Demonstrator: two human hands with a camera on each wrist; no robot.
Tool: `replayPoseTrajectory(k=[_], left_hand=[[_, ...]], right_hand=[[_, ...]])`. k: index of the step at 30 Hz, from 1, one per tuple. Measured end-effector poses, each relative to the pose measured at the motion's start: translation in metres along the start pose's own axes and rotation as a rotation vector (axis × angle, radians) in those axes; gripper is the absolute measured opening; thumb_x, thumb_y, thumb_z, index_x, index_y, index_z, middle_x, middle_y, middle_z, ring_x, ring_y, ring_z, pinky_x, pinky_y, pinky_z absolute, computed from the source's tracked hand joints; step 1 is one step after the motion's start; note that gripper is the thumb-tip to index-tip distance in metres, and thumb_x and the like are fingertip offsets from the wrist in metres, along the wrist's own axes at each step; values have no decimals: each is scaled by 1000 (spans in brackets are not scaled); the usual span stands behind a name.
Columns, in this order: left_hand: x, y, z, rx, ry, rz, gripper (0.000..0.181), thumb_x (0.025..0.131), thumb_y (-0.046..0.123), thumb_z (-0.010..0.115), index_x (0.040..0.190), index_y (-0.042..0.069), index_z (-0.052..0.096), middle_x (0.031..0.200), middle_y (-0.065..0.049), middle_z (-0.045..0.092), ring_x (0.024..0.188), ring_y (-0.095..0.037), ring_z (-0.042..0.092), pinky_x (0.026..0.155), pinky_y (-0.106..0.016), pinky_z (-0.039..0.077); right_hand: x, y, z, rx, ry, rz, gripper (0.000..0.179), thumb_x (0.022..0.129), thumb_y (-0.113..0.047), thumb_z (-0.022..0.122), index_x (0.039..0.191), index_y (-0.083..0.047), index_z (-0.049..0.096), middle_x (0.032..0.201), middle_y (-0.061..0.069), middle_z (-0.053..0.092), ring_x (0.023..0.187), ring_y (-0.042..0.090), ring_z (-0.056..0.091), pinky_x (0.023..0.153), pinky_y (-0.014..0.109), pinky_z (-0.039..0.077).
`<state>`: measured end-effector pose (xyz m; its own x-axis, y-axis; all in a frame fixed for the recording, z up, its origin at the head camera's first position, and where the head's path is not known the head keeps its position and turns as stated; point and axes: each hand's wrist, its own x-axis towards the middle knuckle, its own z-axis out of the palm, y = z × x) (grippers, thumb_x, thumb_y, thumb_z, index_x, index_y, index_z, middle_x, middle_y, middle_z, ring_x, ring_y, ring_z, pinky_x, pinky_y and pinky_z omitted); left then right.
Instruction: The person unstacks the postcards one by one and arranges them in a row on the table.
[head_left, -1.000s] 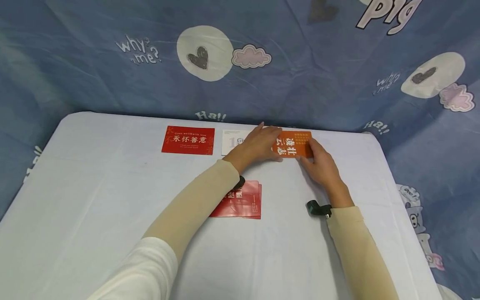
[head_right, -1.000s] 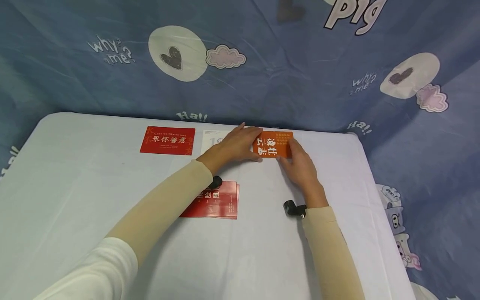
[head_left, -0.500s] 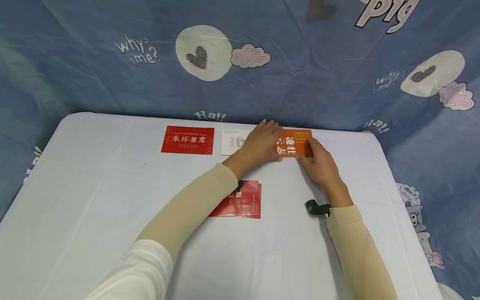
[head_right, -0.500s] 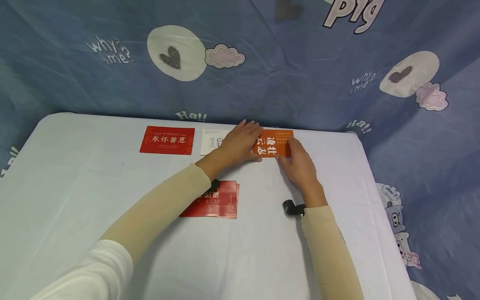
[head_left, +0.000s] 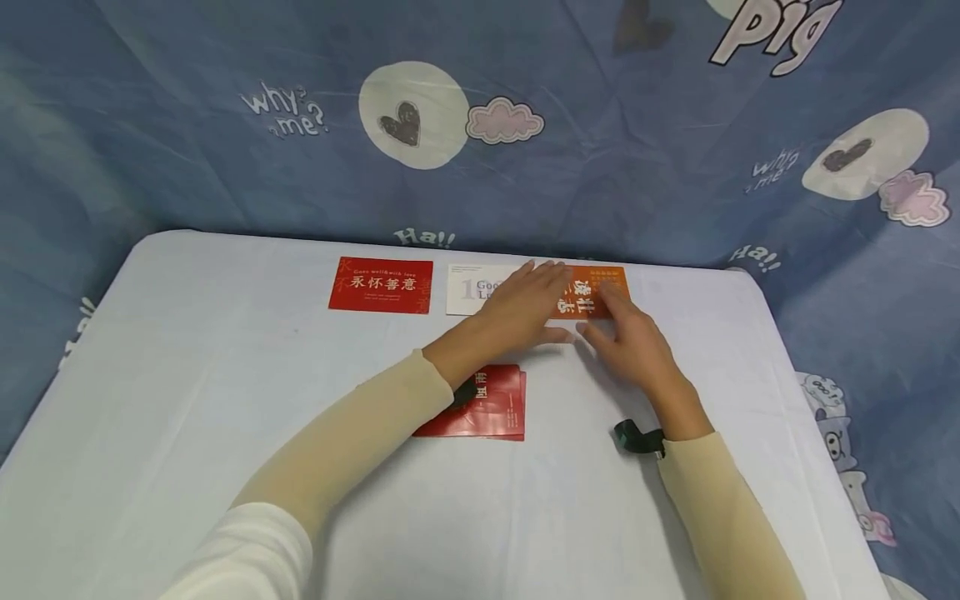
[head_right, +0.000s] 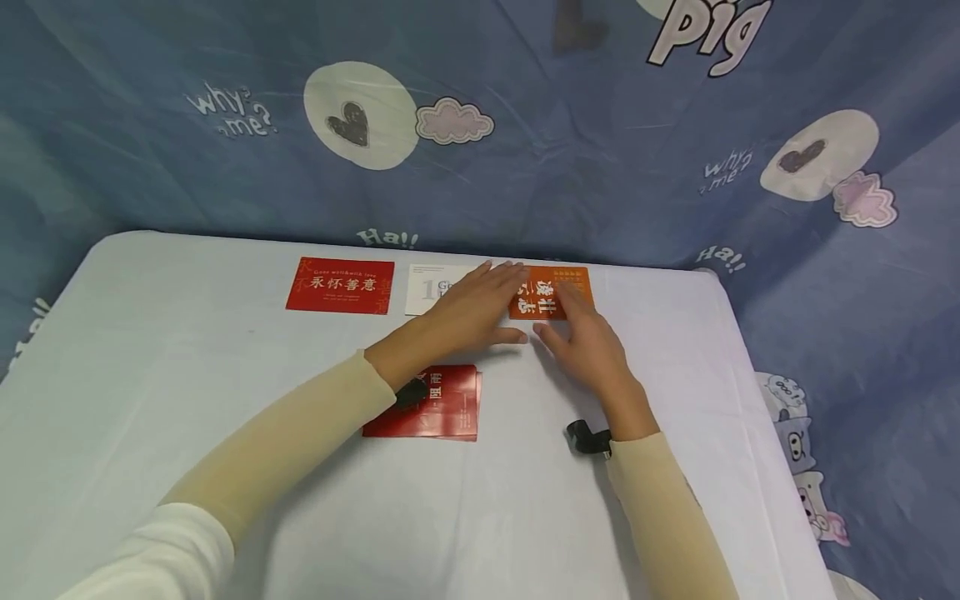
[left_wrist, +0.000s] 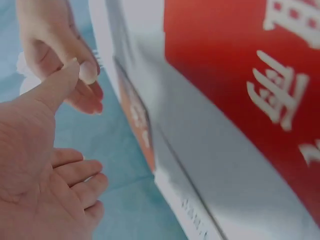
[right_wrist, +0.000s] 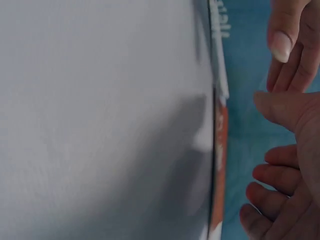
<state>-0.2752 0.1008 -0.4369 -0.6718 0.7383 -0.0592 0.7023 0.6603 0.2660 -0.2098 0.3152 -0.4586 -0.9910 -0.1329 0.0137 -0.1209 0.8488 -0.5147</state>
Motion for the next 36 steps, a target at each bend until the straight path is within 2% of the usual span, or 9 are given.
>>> replayPoseTrajectory(k=[5,9,12,17,25,30,36], left_hand=[[-31,-3,-10,-101,13,-4,98,96,58,69,165,5,26,171,-9,28,159,-23,20,129,-38,2],[-64,-6,-10,-170,21,-19,100,94,58,72,165,5,26,170,-9,31,158,-24,22,129,-38,4],[-90,-8,-8,-212,-10,-39,105,90,59,75,166,6,25,170,-8,30,158,-23,22,129,-37,5],[-129,-13,-6,-229,-56,-48,116,82,59,83,166,6,23,170,-8,30,158,-24,22,129,-36,8],[-188,-15,-3,-299,-60,-68,123,73,52,94,165,6,27,169,-8,31,157,-25,24,128,-41,15],[-211,-20,7,-255,-27,-79,120,73,49,94,164,3,29,169,-9,32,157,-27,25,129,-43,14],[-222,-32,19,-200,2,-142,118,74,47,94,164,4,32,167,-10,35,156,-29,27,128,-44,16]], right_hand=[[-12,-16,-4,10,-53,-44,80,100,-38,72,162,-4,35,168,16,32,152,38,34,120,60,31],[-26,-28,-4,1,-100,-82,85,97,-41,75,164,-8,34,168,14,33,152,37,34,119,60,32],[-37,-37,-1,-12,-145,-107,91,94,-44,78,164,-9,33,168,13,34,153,35,34,120,58,32],[-51,-55,8,-42,-190,-161,100,87,-49,84,164,-9,34,168,10,35,152,31,36,119,54,36],[-68,-91,31,-80,-211,-323,103,80,-48,91,161,-8,41,166,8,38,151,28,39,111,48,46],[-75,-102,45,-89,-234,-359,104,79,-52,90,161,-9,41,166,7,38,152,25,37,110,47,49],[-72,-107,58,-134,-272,-349,110,78,-52,90,162,-7,37,168,10,34,155,26,32,111,46,47]])
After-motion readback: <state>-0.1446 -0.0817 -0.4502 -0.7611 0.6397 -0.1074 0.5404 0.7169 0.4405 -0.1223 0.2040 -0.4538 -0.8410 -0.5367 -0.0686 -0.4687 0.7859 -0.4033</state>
